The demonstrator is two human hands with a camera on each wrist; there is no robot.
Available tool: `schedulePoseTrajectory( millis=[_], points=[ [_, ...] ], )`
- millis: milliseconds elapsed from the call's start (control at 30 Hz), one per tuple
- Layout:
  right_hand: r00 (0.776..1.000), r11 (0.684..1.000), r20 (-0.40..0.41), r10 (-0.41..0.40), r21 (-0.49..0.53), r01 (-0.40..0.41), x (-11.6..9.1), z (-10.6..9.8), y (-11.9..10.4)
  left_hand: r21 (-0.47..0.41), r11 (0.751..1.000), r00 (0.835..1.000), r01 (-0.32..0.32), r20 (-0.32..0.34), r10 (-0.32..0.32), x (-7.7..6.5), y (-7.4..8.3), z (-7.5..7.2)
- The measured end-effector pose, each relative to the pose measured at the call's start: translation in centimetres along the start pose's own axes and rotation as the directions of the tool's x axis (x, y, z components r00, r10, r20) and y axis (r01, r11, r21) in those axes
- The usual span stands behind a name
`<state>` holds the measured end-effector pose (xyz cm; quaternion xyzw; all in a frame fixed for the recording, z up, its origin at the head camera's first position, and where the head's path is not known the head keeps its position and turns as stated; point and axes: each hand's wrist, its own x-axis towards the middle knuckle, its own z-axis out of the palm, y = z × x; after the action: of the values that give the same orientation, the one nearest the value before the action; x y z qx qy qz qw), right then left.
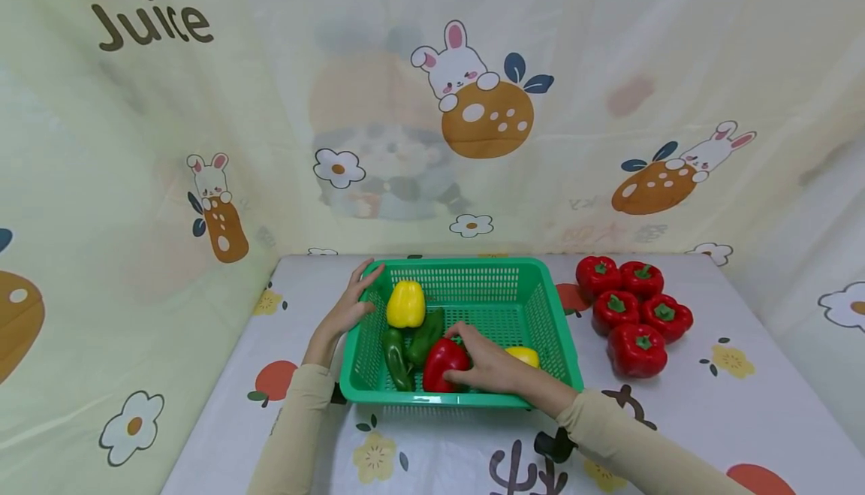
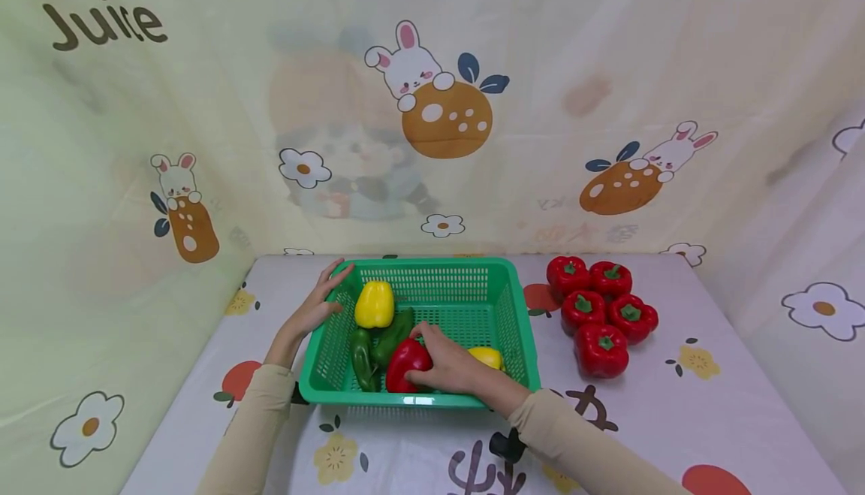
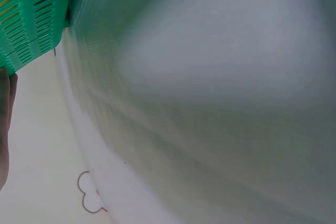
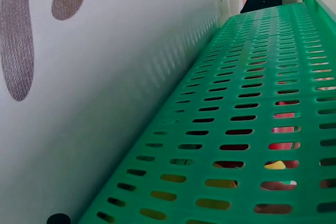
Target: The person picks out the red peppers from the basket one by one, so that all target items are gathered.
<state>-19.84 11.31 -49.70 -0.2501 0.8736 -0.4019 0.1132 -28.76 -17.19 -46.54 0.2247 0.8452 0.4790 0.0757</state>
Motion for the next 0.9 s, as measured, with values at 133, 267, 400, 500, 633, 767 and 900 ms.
schedulePoseTrajectory(
  millis=[133,267,400,500,633,767,900],
  points=[
    [1.000,1.000,0.000,-0.003,0.000,0.003,0.02,-0.08,-0.09,0.001,1.000,1.000,0.000,0.003,0.000,-0.03,0.01,-0.05],
    [1.000,1.000,0.016,-0.009,-0.014,0.009,0.00,-0.13,-0.19,-0.002,1.000,1.000,0.000,0.006,0.000,-0.03,-0.07,-0.05],
    [0.998,0.998,0.043,-0.037,-0.043,0.039,-0.06,-0.16,-0.15,-0.002,1.000,1.000,0.001,0.013,-0.001,0.00,-0.13,-0.04],
    [0.997,0.996,0.056,-0.058,-0.059,0.061,-0.11,-0.14,-0.06,-0.002,1.000,1.000,0.000,0.015,0.000,-0.03,-0.18,-0.07],
    [0.998,0.997,0.046,-0.053,-0.061,0.055,-0.17,-0.11,-0.08,-0.001,1.000,1.000,-0.002,0.016,0.002,-0.05,-0.16,-0.08],
    [1.000,0.998,0.031,0.003,-0.070,-0.001,-0.19,-0.12,-0.26,-0.002,1.000,1.000,-0.001,0.009,0.001,0.02,-0.12,-0.01],
    [0.999,0.995,0.033,0.033,-0.092,-0.030,-0.13,-0.15,-0.39,0.000,1.000,1.000,0.001,0.000,-0.001,0.07,-0.05,0.06]
  ],
)
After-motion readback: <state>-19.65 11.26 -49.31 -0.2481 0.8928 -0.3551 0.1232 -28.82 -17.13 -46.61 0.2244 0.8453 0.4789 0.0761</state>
